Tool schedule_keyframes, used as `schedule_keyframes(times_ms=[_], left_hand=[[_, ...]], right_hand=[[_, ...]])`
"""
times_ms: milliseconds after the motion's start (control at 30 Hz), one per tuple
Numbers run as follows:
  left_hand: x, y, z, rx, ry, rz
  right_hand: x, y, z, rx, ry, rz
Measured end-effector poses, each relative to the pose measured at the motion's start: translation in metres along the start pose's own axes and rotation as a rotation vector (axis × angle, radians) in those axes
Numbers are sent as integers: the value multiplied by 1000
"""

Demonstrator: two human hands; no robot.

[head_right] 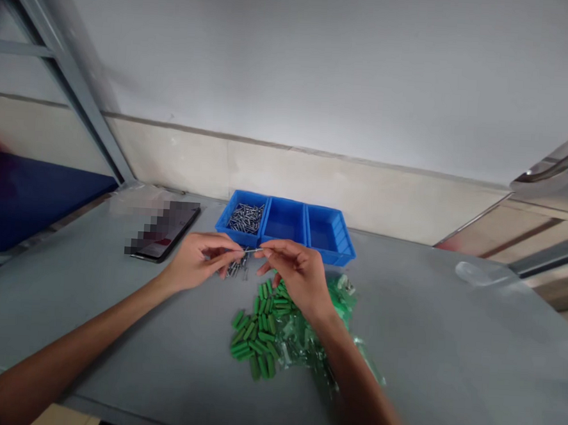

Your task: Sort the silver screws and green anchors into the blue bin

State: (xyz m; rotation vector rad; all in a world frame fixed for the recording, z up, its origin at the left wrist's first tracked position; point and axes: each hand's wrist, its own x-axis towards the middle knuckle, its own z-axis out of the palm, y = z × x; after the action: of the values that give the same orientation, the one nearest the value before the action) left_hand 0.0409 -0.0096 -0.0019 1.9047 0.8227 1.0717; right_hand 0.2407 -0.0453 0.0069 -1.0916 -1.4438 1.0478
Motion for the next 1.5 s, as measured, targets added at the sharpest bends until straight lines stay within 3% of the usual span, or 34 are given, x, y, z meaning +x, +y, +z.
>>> schedule_keyframes(times_ms=[200, 500, 833, 1100, 1333, 1500], left_hand=[[0, -2, -5, -145, -19, -100], [-3, 0, -3, -110, -279, -192], [5, -1, -19, -290, -166, -227], [-1, 2, -9, -236, -389, -233], [1, 11, -13, -237, -289, -265], [-4, 27, -3, -260, -396, -297]], right_hand=[[-1, -2, 3, -85, 37, 9], [-1, 4, 6, -87, 69, 26], [-4, -8, 8, -87, 10, -40], [-4, -1, 6, -69, 23, -54], [-5, -3, 6, -100, 30, -39], [-8, -8, 10, -144, 35, -32]])
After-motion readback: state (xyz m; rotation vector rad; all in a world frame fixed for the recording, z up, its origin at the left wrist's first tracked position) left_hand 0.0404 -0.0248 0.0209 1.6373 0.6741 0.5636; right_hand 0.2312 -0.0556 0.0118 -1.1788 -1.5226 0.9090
